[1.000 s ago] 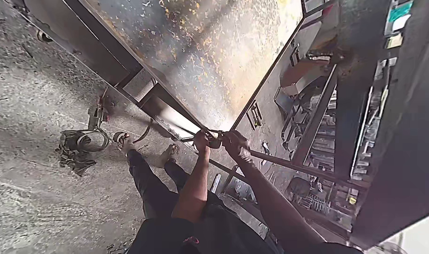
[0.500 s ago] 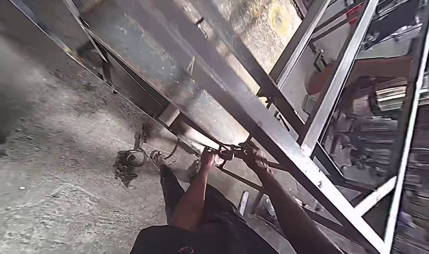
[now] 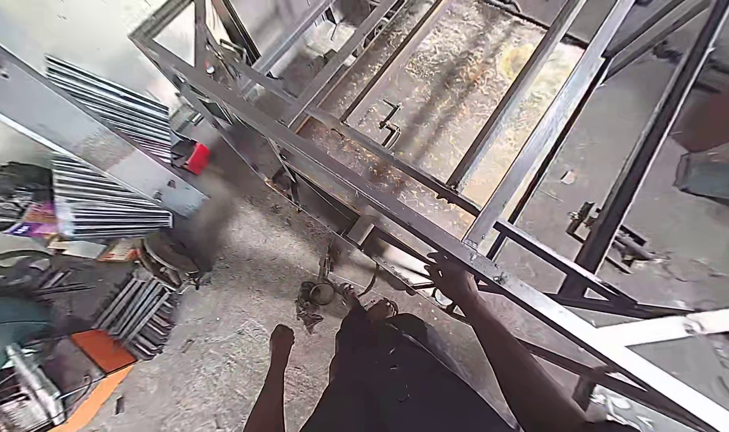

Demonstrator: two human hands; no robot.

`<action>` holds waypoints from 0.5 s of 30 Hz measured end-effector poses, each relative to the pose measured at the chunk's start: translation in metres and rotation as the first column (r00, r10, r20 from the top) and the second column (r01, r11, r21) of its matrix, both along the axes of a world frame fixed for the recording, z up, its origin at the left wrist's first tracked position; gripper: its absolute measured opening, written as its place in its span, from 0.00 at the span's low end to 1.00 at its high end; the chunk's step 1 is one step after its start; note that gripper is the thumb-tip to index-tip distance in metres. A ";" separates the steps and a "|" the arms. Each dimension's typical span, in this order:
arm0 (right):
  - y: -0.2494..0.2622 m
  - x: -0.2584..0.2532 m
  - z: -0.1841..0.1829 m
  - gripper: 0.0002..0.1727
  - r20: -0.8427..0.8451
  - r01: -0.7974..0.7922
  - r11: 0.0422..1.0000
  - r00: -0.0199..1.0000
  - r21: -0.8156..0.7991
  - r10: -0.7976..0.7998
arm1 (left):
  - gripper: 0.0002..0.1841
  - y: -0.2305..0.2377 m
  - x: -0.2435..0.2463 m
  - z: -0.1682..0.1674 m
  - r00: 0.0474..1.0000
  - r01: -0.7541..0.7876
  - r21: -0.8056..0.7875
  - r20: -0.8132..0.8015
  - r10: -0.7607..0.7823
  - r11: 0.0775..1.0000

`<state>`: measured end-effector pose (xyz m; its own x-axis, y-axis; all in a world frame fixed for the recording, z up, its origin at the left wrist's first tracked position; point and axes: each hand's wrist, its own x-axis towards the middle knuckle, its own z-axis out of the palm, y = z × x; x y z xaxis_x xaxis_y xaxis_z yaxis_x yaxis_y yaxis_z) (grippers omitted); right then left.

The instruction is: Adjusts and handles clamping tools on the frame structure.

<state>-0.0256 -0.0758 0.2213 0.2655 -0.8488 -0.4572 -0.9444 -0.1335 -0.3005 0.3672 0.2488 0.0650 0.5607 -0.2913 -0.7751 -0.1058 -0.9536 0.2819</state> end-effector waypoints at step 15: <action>-0.072 0.106 -0.040 0.27 0.216 -0.287 0.934 0.946 0.214 0.241 | 0.15 0.108 -0.041 0.016 0.999 0.039 0.287 -0.020 -0.034 0.957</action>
